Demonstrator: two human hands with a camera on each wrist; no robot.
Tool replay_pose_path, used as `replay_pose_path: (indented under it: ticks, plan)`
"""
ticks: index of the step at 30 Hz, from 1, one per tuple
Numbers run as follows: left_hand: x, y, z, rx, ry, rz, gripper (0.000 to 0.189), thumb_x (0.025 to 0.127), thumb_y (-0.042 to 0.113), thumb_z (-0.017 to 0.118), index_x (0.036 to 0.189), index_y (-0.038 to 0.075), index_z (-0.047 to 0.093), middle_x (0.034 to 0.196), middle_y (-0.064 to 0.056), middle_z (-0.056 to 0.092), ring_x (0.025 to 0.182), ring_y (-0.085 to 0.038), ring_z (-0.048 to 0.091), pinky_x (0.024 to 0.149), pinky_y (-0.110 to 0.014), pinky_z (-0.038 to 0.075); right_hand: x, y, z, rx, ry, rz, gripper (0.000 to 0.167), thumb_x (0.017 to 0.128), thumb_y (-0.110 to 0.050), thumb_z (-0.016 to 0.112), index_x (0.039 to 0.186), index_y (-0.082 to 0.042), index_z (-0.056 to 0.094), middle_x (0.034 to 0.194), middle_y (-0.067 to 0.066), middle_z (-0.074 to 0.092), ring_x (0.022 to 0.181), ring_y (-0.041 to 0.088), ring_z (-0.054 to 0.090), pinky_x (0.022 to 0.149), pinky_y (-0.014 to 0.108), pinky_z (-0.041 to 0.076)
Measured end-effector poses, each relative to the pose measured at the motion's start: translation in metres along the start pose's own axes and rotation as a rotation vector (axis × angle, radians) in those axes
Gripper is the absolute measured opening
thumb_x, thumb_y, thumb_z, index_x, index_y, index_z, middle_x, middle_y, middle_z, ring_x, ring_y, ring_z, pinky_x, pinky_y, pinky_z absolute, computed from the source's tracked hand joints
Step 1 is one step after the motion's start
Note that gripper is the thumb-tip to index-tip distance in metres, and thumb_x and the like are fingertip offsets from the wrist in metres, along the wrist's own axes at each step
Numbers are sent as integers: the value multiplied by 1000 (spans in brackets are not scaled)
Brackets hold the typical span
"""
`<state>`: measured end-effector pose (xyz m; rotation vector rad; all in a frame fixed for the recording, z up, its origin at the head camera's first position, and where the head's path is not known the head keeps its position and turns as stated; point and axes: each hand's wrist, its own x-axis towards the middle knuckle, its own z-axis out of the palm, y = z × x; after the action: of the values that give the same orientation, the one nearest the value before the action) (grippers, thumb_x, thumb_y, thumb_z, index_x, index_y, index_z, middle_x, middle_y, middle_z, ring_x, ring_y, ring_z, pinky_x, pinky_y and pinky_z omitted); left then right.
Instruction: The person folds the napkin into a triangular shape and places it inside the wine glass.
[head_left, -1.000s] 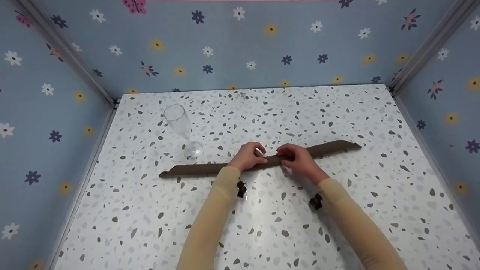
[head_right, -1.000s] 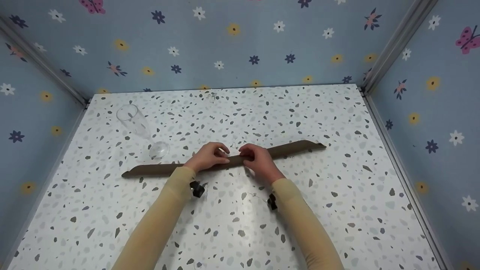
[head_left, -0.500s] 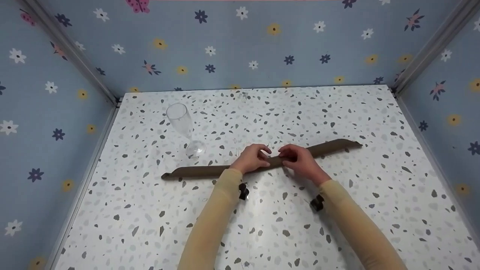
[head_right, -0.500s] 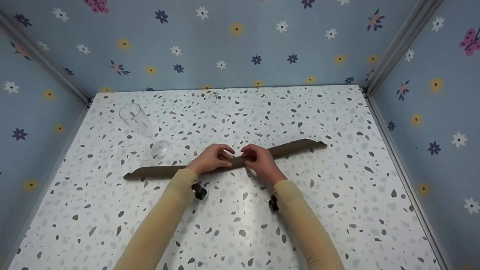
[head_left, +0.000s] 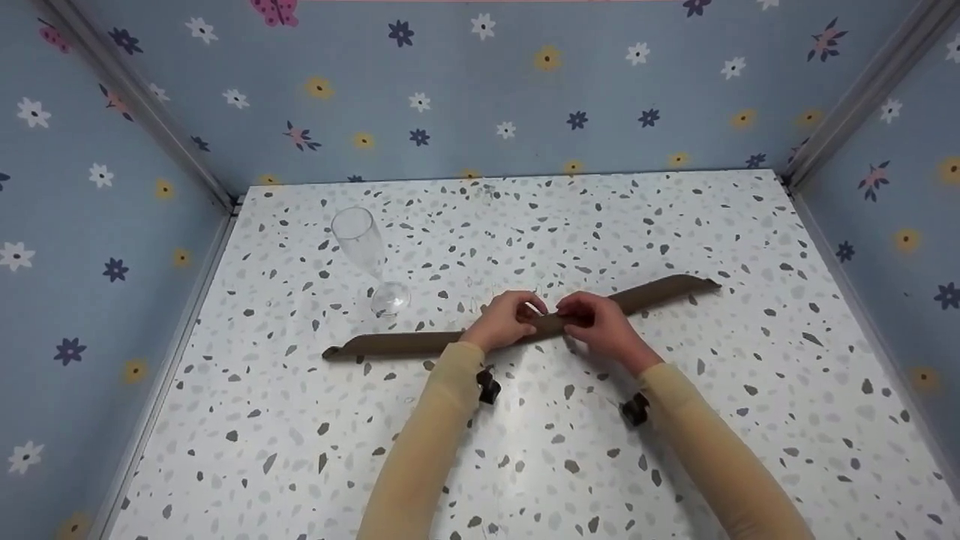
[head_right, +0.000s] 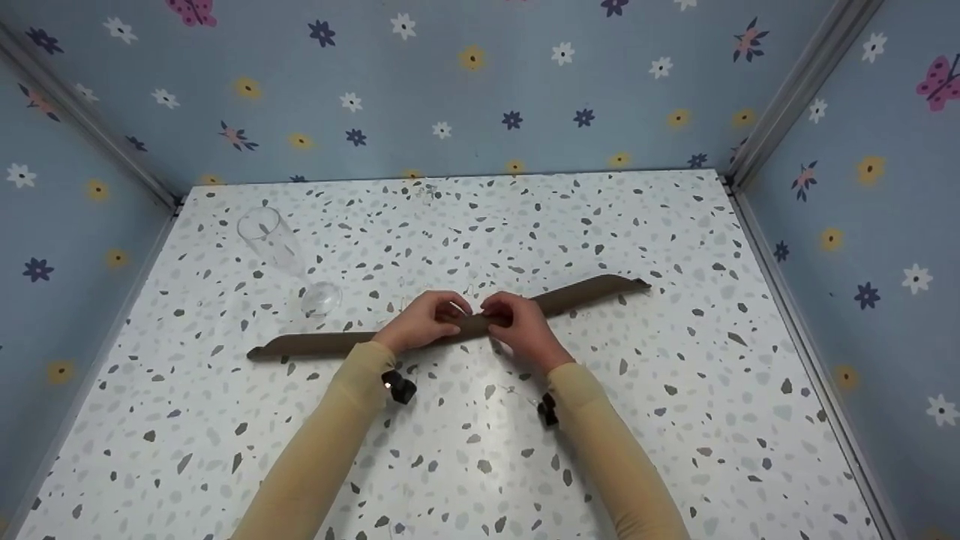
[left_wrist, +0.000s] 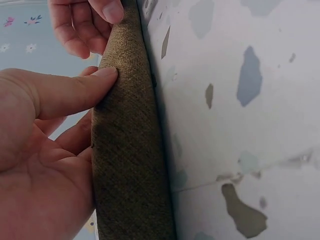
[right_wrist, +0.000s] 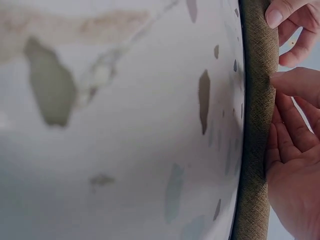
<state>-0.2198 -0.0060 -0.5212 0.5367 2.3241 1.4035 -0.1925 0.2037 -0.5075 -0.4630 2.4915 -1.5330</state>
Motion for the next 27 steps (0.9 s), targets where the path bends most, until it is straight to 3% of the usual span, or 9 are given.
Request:
replay_pose_path:
  ticks: [5, 11, 14, 21, 27]
  plan:
    - [-1, 2, -1, -49, 9, 31, 31, 79, -14, 65, 107, 0, 65, 100, -11, 68, 94, -19, 65, 82, -26, 50, -7, -6, 0, -24, 52, -114, 27, 79, 14, 67, 106, 9, 64, 103, 23, 65, 101, 38, 60, 90, 52, 45]
    - [-1, 9, -9, -88, 33, 52, 29, 81, -12, 66, 108, -1, 64, 104, -12, 67, 96, -18, 64, 82, -26, 50, -5, 18, 1, -31, 129, -177, 28, 79, 11, 70, 103, -4, 70, 102, 7, 68, 100, 23, 62, 89, 40, 48]
    - [-2, 16, -14, -116, 47, 51, 28, 82, -10, 67, 109, -1, 64, 107, -11, 66, 97, -17, 63, 82, -27, 51, -7, 18, 2, -41, 155, -220, 31, 80, 8, 71, 106, -8, 69, 108, 3, 67, 104, 18, 60, 92, 36, 46]
    - [-3, 31, -23, -206, 63, 83, 26, 82, -7, 69, 107, 0, 65, 104, -12, 67, 96, -19, 64, 82, -28, 50, -12, -7, 2, 19, 260, -326, 36, 75, 19, 69, 107, 2, 66, 112, 14, 64, 105, 28, 59, 91, 40, 46]
    - [-3, 47, -28, -264, 72, 92, 26, 83, -3, 71, 108, 1, 65, 103, -11, 68, 95, -19, 65, 81, -29, 51, -11, -28, -1, 62, 319, -340, 33, 78, 16, 68, 110, 7, 62, 110, 19, 61, 102, 29, 58, 90, 42, 47]
